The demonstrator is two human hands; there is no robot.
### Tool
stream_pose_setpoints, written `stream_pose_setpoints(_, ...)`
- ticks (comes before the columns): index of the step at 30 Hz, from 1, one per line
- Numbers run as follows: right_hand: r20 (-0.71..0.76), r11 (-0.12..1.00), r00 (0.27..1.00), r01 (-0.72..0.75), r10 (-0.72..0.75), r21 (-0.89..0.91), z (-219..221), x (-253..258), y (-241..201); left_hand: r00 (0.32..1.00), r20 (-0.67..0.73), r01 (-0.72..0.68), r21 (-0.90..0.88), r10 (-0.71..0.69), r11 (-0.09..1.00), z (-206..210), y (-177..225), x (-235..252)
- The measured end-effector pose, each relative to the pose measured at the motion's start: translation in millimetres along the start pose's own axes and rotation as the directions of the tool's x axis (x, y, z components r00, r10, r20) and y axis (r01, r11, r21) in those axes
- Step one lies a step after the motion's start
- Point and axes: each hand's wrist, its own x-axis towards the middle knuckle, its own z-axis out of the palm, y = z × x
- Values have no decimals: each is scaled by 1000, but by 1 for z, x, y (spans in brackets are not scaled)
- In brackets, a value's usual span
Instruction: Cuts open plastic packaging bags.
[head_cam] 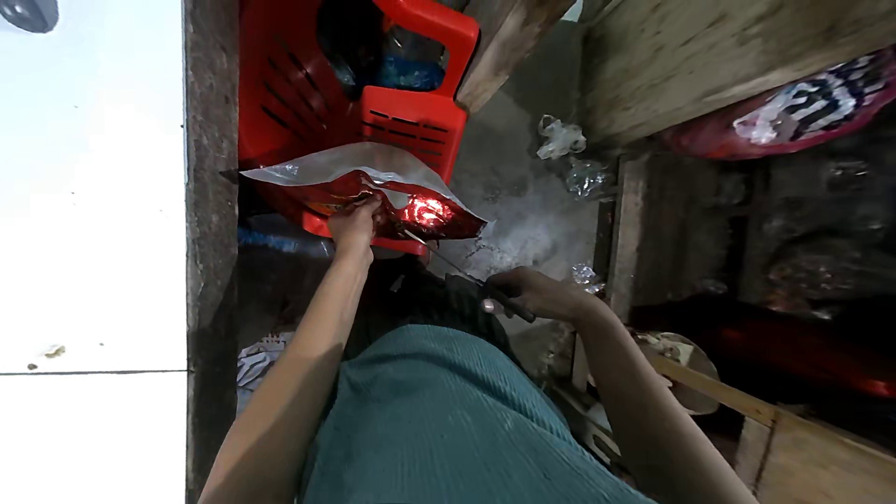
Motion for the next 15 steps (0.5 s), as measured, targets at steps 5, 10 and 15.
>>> stream_pose_setpoints(5, -16, 997, 1000, 15, -13, 70, 12, 6, 1, 988, 110, -120, 96, 110, 988, -2, -4, 13)
stream_pose_setpoints(10, 6, 980, 996, 90, -93, 175, 13, 14, 2, 943, 263, -222, 32, 206, 975, -16, -22, 12)
stream_pose_setpoints(15, 76, 995, 995, 58, -65, 84, 11, 32, -10, 907, 363, -281, 138, 215, 950, -28, -19, 11)
